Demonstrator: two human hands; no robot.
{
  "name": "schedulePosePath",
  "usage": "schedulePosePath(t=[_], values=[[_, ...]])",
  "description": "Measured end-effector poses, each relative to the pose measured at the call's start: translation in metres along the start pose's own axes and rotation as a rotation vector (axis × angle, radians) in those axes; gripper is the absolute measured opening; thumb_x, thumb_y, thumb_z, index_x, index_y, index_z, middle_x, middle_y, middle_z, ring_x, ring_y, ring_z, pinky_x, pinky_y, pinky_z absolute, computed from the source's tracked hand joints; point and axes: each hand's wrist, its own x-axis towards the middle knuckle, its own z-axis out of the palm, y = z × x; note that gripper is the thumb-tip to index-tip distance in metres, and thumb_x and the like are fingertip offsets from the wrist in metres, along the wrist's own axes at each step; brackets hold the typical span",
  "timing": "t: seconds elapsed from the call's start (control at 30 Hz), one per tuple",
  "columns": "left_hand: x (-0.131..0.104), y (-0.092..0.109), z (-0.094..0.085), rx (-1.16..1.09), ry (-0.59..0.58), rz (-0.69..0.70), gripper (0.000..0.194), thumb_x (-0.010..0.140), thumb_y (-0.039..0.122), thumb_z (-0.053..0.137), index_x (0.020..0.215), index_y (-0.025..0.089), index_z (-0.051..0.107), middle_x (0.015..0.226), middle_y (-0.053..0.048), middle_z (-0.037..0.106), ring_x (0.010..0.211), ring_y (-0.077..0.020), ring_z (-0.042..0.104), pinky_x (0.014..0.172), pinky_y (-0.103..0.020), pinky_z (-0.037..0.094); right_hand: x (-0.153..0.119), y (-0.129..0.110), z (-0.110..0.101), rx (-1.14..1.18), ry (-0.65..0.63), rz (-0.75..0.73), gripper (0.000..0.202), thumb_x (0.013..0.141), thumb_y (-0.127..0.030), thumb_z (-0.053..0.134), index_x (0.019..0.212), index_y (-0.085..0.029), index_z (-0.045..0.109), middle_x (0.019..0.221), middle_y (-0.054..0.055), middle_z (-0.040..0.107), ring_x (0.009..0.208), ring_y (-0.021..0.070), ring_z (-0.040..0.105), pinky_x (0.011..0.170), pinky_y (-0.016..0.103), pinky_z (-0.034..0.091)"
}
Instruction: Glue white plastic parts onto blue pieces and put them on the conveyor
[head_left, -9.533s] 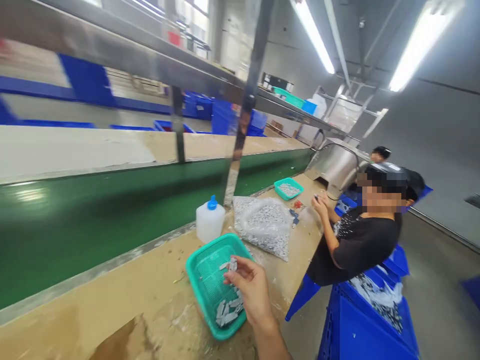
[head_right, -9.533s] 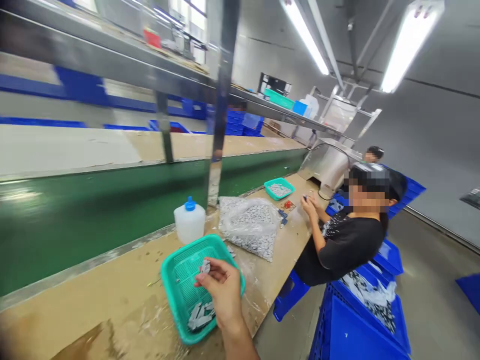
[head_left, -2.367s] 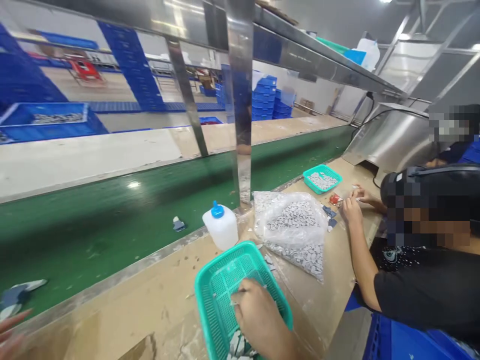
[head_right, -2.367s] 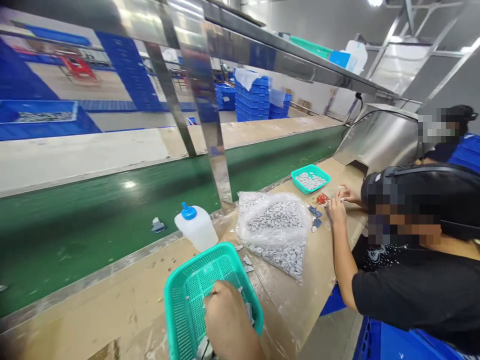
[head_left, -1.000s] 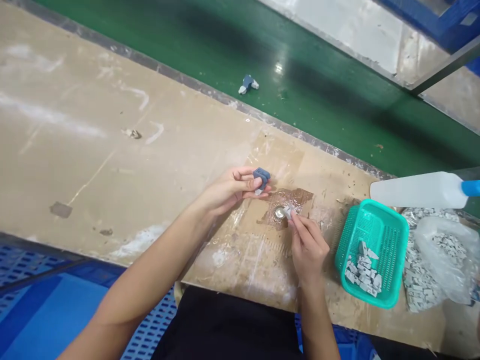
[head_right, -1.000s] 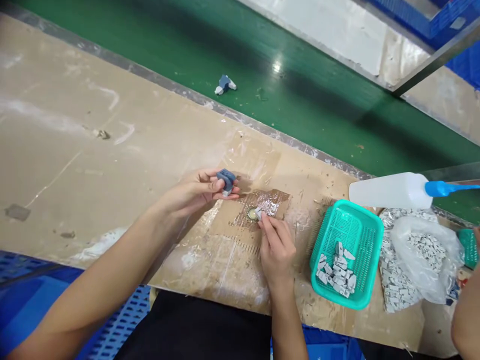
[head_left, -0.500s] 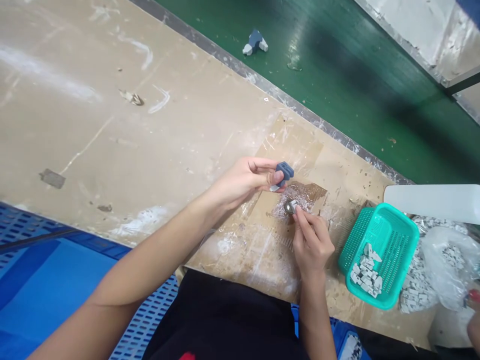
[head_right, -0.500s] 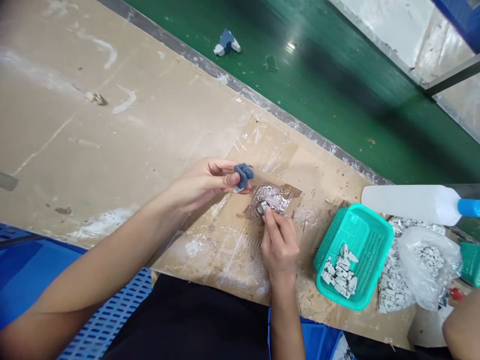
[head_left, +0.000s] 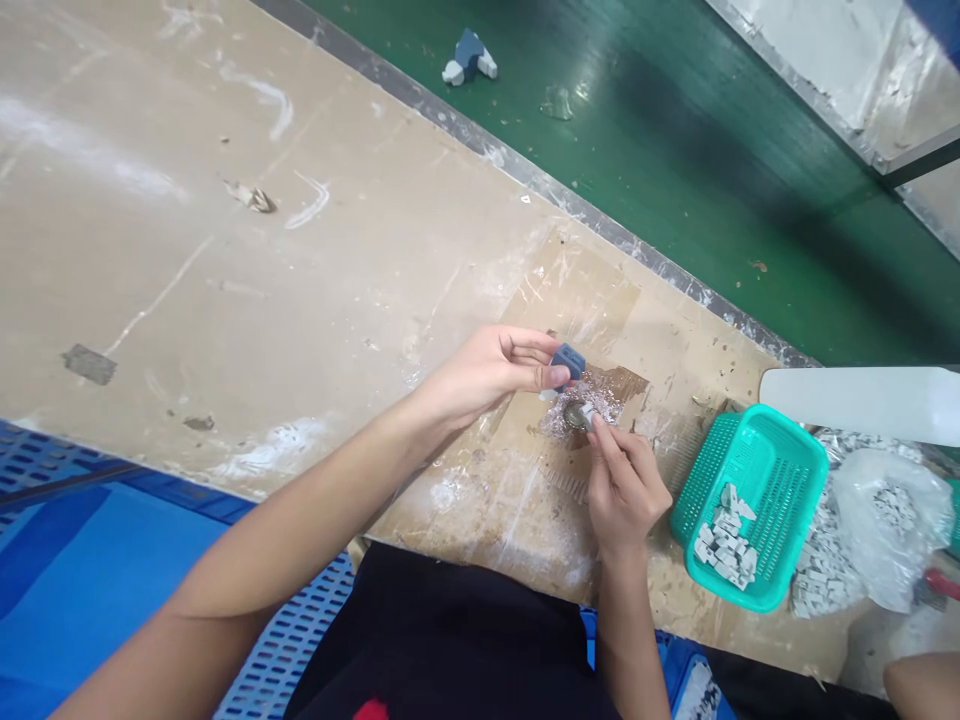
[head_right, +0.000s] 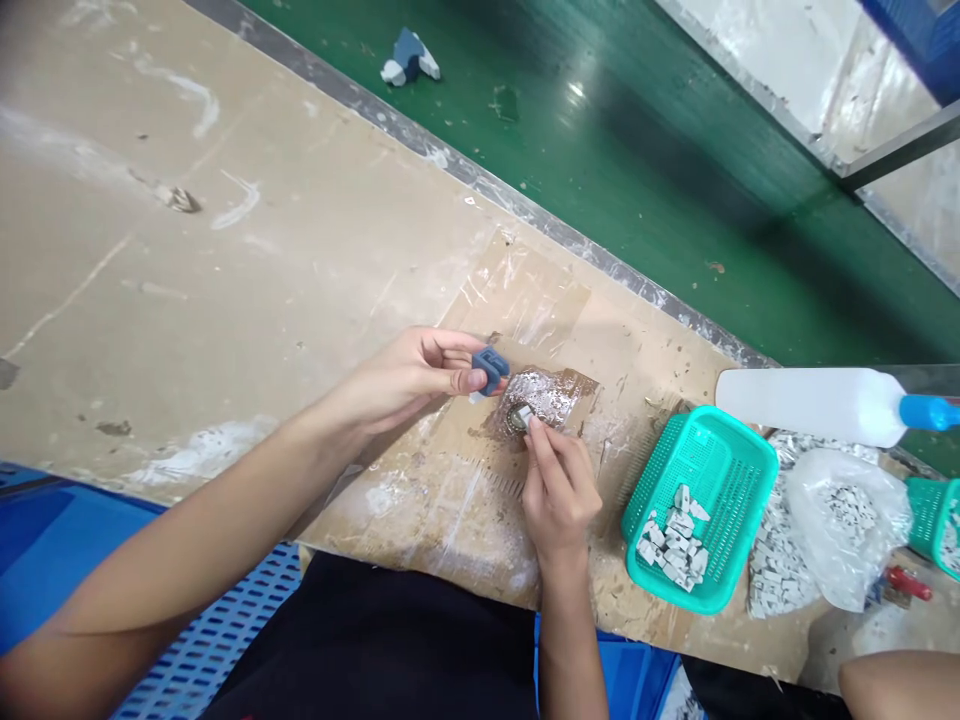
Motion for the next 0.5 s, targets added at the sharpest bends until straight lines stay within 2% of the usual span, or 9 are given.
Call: schedulePosePath(t=[0.13, 0.23, 0.37, 0.5], values=[[-0.003, -0.009, 0.008, 0.108, -0.069, -0.006, 0.027, 0.059, 0.02, 0.089, 0.082, 0.014, 0.076, 0.08, -0.007, 0.076, 0.074, -0.0201, 0.071, 0.078, -0.032, 0.058, 0.005, -0.01, -0.013, 0.136, 0.174, 0.212, 0.04, 0.089, -0.009, 0.066, 0.121, -0.033, 0.071, 0.092, 0.003, 0.074, 0.079, 0.0175, 0.07, 0.069, 0.033, 0.059], [-0.007, -0.017, 0.017, 0.161, -0.121, -0.056, 0.025, 0.06, 0.017, 0.086, 0.083, 0.015, 0.075, 0.077, -0.006, 0.076, 0.073, -0.0212, 0.073, 0.077, -0.034, 0.06, 0.007, -0.019, -0.023, 0.186, 0.226, 0.273, 0.034, 0.091, -0.013, 0.065, 0.118, -0.032, 0.073, 0.09, 0.004, 0.072, 0.078, 0.0182, 0.069, 0.066, 0.034, 0.058], [-0.013, -0.022, 0.027, 0.161, -0.201, -0.1, 0.022, 0.061, 0.012, 0.084, 0.082, 0.015, 0.076, 0.076, -0.005, 0.076, 0.072, -0.0205, 0.073, 0.076, -0.031, 0.061, 0.009, -0.027, -0.03, 0.209, 0.189, 0.24, 0.037, 0.091, -0.012, 0.064, 0.118, -0.035, 0.073, 0.091, 0.003, 0.072, 0.079, 0.0181, 0.068, 0.065, 0.033, 0.057], [-0.016, -0.021, 0.031, 0.13, -0.228, -0.094, 0.022, 0.06, 0.01, 0.085, 0.079, 0.016, 0.076, 0.075, -0.004, 0.076, 0.072, -0.0179, 0.073, 0.071, -0.024, 0.061, 0.01, -0.028, -0.032, 0.241, 0.122, 0.199, 0.044, 0.09, -0.007, 0.063, 0.121, -0.037, 0.071, 0.092, 0.002, 0.071, 0.08, 0.0171, 0.068, 0.066, 0.032, 0.057]])
